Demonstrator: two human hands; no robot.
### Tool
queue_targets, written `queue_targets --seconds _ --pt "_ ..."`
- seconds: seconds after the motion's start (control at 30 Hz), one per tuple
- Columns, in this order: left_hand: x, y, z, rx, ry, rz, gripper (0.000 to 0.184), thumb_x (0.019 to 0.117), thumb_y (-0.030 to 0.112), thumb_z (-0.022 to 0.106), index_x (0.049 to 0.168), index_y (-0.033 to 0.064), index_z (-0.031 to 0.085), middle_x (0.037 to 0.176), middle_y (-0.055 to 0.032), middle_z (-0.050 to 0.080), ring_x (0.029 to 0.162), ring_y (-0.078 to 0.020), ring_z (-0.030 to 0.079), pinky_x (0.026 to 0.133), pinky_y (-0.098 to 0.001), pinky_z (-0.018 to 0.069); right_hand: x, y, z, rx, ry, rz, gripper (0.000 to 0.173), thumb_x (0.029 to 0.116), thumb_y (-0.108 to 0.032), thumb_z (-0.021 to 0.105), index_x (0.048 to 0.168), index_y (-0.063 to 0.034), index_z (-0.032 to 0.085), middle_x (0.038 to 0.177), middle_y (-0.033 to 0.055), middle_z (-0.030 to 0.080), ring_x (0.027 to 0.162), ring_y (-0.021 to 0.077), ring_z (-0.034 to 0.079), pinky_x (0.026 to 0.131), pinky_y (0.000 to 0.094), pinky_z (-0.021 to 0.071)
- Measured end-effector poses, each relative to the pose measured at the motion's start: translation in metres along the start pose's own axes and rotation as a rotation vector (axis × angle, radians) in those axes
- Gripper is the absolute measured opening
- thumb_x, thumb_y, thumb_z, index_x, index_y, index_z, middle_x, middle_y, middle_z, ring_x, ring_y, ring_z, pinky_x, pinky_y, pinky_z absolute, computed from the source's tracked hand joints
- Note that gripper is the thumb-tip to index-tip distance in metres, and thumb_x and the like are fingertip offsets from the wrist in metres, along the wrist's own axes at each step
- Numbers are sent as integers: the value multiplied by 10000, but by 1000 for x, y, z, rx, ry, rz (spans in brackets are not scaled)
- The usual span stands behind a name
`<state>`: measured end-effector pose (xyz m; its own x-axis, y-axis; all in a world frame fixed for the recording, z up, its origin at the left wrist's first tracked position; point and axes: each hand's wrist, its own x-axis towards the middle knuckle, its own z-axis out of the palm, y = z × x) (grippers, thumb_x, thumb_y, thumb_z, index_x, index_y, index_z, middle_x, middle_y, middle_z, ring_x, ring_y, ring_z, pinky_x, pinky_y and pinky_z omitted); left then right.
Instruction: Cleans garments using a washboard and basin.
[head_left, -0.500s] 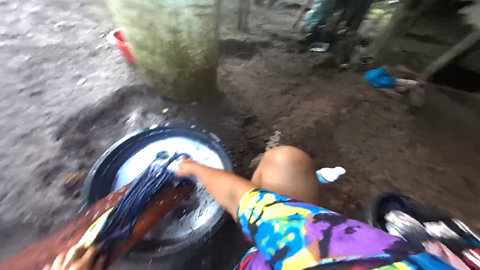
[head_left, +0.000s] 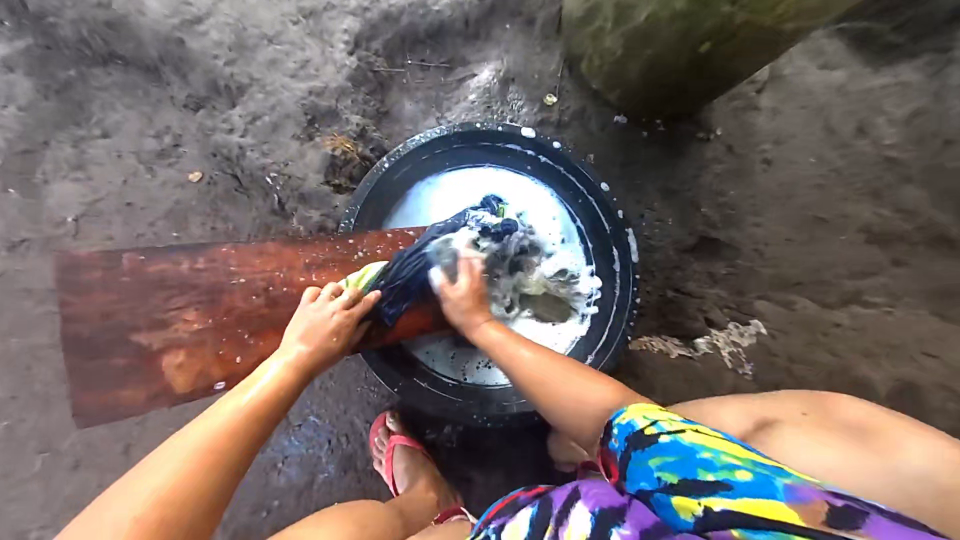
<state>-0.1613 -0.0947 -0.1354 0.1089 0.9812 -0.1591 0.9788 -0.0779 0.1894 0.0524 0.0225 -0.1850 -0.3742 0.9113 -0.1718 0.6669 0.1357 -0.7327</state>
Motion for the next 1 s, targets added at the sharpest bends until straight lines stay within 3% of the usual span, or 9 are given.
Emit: queue_targets --seconds 0.1,0.13,0.3,0.5,0.63,0.7,0.8,0.87,1.0 --pt "-2 -8 7 -19 118 101 213 890 77 724 1101 88 756 1086 -173 728 1026 -413 682 804 -593 526 3 -26 15 -164 -224 -345 659 969 -463 670 1534 -170 501 1344 229 618 1178 393 642 922 573 555" --pt "-7 -9 6 -58 112 98 227 890 47 714 1108 76 766 1068 -187 729 1009 -421 684 815 -601 527 16 -16 11 -220 -203 -379 654 969 -457 670 1540 -188 499 1304 225 646 1128 395 668 882 571 571" --pt "-15 -10 6 -98 135 86 271 877 2 679 1129 57 760 998 -198 712 942 -424 672 792 -596 509 102 43 -39 -313 -23 150 734 1021 -514 545 1623 -152 330 1448 294 520 1250 487 581 956 654 512" --pt "-14 -9 5 -60 110 77 220 859 16 730 1076 41 756 1081 -197 730 1026 -419 686 843 -604 522 14 -51 25 -152 -199 -260 698 984 -473 641 1594 -221 412 1278 229 644 1113 400 667 840 580 576" --pt "-15 -4 3 -59 97 49 197 872 20 699 1058 47 760 1019 -188 729 982 -408 682 831 -594 513 79 35 -33 -270 -89 54 708 1010 -500 554 1609 -174 362 1398 303 554 1196 488 612 919 654 533" --pt "-10 0 0 -8 119 30 157 870 57 721 1022 63 760 1006 -182 729 958 -405 688 802 -589 510 109 57 -63 -180 -12 236 771 996 -503 612 1607 -113 348 1466 315 493 1286 501 549 1011 657 482" --pt "-4 14 -2 -26 128 1 130 903 79 736 1027 96 771 1076 -187 712 1017 -417 665 866 -639 464 120 46 -68 81 48 265 806 892 -419 782 1516 -34 447 1505 299 442 1371 448 474 1105 592 435" --pt "0 28 -10 -122 180 45 138 931 63 682 1037 73 770 1158 -176 712 1124 -398 655 962 -661 435 121 43 -52 125 -47 238 795 850 -376 823 1477 -33 476 1436 297 509 1313 434 527 1072 595 463" --pt "5 60 -36 -414 209 34 210 1035 64 529 1157 -29 672 1122 -194 704 1121 -346 670 1052 -577 463 110 55 -63 204 -42 297 697 926 -329 758 1463 -6 451 1296 265 632 1190 397 634 1012 592 510"
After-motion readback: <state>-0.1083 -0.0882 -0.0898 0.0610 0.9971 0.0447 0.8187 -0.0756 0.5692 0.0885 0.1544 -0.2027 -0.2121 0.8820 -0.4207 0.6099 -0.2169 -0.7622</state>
